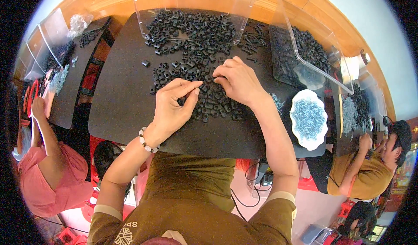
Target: The person sorts small plastic parts and rubber parts by hand, inspecting them one by one and placing them into bins or onto a plate.
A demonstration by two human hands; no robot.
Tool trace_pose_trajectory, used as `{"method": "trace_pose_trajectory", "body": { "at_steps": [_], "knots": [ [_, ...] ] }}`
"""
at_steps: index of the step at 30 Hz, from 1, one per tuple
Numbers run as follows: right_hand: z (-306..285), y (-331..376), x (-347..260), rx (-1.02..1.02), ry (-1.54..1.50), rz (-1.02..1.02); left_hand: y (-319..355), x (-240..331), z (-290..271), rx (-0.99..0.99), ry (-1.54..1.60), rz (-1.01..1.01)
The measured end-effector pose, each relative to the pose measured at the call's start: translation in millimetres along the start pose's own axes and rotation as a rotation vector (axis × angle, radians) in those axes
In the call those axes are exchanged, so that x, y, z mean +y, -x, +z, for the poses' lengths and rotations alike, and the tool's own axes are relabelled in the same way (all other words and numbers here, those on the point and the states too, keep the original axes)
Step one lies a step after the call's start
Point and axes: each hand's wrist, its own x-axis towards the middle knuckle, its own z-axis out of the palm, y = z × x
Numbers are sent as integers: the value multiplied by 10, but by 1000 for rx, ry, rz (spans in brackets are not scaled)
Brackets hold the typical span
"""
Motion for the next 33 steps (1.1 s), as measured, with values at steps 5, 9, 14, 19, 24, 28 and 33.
{"method": "trace_pose_trajectory", "body": {
  "at_steps": [5,9,14,19,24,28,33],
  "knots": [
    [-8,-6,-34,3,-64,15,-1,29,-19,-14,-8,-15],
    [-14,-9,-27,-23,-120,38,-4,26,-13,-24,22,-53],
    [-35,-5,-2,-1,-163,28,-6,27,-17,-20,4,-43],
    [-88,-26,-126,-32,-511,155,-12,64,-26,-18,80,-60],
    [72,-46,-274,82,-816,213,-21,0,-12,-21,275,-199],
    [140,-54,-405,97,-1018,289,-16,-112,7,32,372,-216],
    [21,-53,-434,28,-1113,301,-42,-96,34,35,533,-267]
  ]
}}
